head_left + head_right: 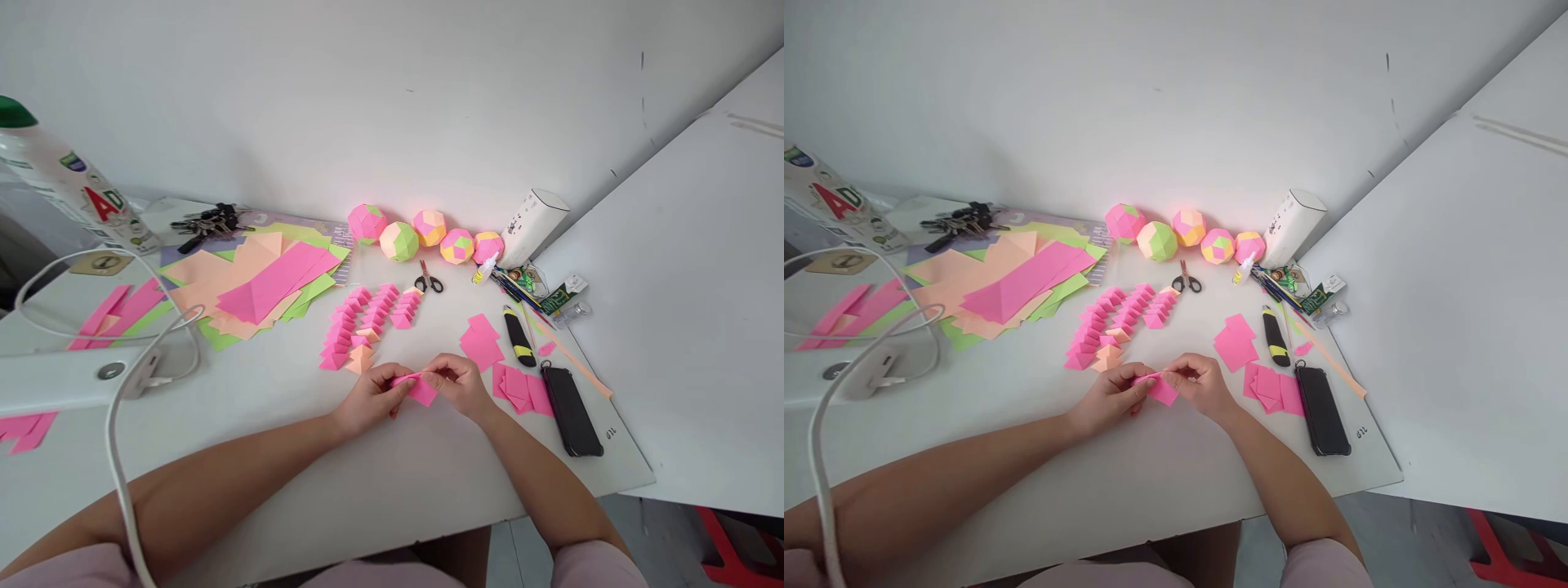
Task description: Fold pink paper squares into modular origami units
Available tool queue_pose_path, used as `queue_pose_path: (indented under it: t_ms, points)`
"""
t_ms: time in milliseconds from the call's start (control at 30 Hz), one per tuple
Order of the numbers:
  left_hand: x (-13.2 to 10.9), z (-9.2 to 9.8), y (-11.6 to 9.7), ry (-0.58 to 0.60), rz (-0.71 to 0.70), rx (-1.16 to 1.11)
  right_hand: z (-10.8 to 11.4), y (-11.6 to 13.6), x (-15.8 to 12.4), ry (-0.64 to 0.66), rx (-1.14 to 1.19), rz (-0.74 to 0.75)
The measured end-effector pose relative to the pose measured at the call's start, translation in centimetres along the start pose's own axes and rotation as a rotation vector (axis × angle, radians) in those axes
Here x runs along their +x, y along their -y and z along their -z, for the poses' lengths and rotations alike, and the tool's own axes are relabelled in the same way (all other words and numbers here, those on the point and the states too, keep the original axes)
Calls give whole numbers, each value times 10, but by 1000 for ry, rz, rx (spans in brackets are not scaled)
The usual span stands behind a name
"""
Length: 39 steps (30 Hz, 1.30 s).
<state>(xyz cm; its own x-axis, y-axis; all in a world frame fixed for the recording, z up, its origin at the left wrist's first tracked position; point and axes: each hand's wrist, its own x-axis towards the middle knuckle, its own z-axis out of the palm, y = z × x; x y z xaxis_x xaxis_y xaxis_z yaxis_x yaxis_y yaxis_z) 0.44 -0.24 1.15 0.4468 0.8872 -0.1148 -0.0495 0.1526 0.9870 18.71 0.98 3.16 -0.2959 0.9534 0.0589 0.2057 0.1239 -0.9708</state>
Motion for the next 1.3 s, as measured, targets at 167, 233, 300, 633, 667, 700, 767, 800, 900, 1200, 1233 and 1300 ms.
queue_pose_path:
  t_ms: [167,233,300,633,667,700,767,800,900,1200,1233,1300]
  points:
    - [2,-1,4,-41,-2,-88,0,3,0,22,-90,37]
    - [2,-1,6,-54,2,-93,0,4,0,18,-142,62]
    - [2,-1,8,-61,2,-90,-1,3,-1,6,-203,103]
    - [2,-2,1,-9,45,-33,-3,-4,0,73,-229,214]
    - [2,-2,1,-16,52,-40,-3,-4,0,46,-225,210]
    - [3,-2,2,-22,59,-45,-3,-4,1,13,-222,205]
    - [4,-1,4,-37,70,-51,-2,-4,0,-29,-219,189]
    - [4,-1,5,-41,73,-55,-2,-4,0,-33,-219,181]
    - [5,0,9,-36,69,-71,-2,-3,0,18,-204,153]
    - [7,-2,9,-76,41,-172,-2,-6,0,59,-192,72]
    - [7,-2,8,-80,40,-178,-1,-6,0,61,-192,56]
    - [8,-1,8,-77,32,-185,-1,-5,0,66,-190,30]
